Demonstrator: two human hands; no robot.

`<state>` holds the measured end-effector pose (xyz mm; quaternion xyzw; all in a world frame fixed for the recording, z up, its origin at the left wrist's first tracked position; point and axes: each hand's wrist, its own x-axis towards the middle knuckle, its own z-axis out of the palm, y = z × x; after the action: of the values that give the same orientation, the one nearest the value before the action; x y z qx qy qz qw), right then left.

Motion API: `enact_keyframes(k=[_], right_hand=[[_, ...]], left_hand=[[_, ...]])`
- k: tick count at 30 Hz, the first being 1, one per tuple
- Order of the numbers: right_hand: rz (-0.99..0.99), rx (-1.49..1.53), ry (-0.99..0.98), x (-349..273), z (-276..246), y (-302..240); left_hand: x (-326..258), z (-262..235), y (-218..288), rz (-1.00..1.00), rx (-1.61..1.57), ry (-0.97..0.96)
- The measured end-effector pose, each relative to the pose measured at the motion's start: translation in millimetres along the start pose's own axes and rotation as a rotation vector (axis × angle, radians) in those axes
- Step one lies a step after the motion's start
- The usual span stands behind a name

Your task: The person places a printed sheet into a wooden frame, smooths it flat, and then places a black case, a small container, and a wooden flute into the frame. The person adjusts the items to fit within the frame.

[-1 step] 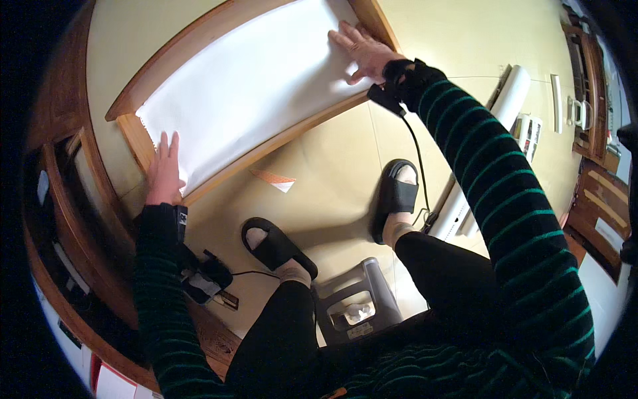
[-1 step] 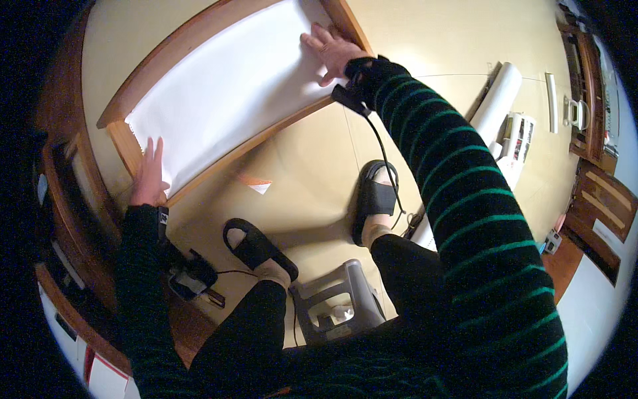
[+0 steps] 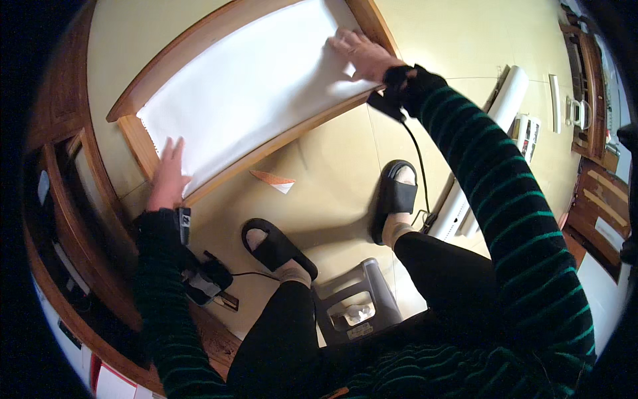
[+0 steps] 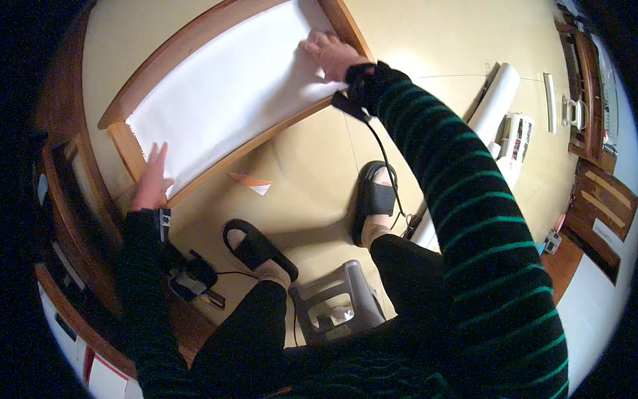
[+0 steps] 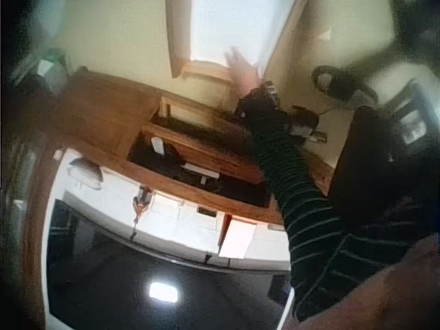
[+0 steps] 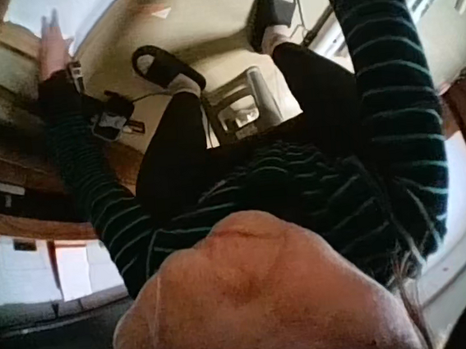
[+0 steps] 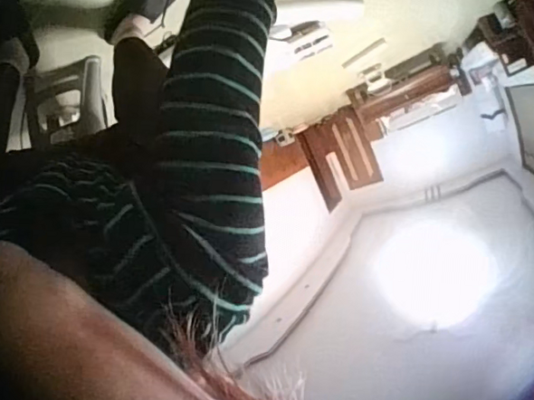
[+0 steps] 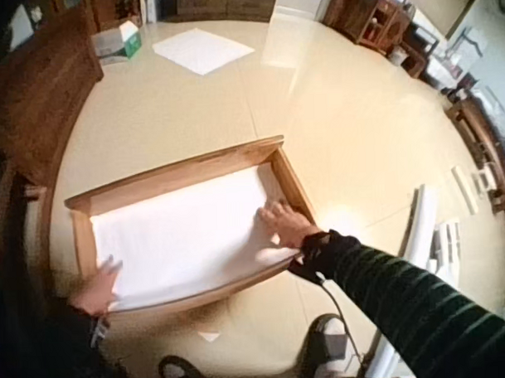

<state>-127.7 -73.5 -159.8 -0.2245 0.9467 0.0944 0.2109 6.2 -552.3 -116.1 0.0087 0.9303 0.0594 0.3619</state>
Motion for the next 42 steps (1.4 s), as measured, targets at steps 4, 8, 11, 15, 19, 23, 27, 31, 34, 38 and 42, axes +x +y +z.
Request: enact_keyframes(k=[4,8,11,15,19,23,27,31,34,38,42], right_hand=[[-0.484,0.662,0.026,-32,-27,-84],[-0.642,0.305,0.237,-63,-22,-161],[-0.485,0.448,0.023,-52,-13,-171],[-0.485,0.427,-0.006,-37,-10,-170],[-0.400,0.209,-0.063,-43,-18,-151],[-0.292,0.097,-0.163,-55,-27,-90],[-0.235,0.089,-0.177,-67,-36,-60],[-0.186,0.016,-0.185,-72,-41,-60],[-0.221,-0.008,-0.171,-71,-39,-59],[-0.220,-0.098,-0.199,-67,-35,-54],[-0.271,-0.098,-0.216,-70,-40,-56]], left_hand=[[-20,24,60,0.346,-0.157,0.134],[-29,39,110,0.400,-0.223,0.247],[-21,41,120,0.407,-0.228,0.267],[-12,40,113,0.461,-0.165,0.258],[-17,38,106,0.361,-0.159,0.196],[-26,41,88,0.208,-0.051,0.146],[-34,48,51,0.072,0.190,0.091],[-48,55,19,-0.013,0.283,0.124],[-50,57,12,0.017,0.301,0.147],[-44,53,14,0.008,0.331,0.119],[-53,46,18,0.026,0.282,0.098]])
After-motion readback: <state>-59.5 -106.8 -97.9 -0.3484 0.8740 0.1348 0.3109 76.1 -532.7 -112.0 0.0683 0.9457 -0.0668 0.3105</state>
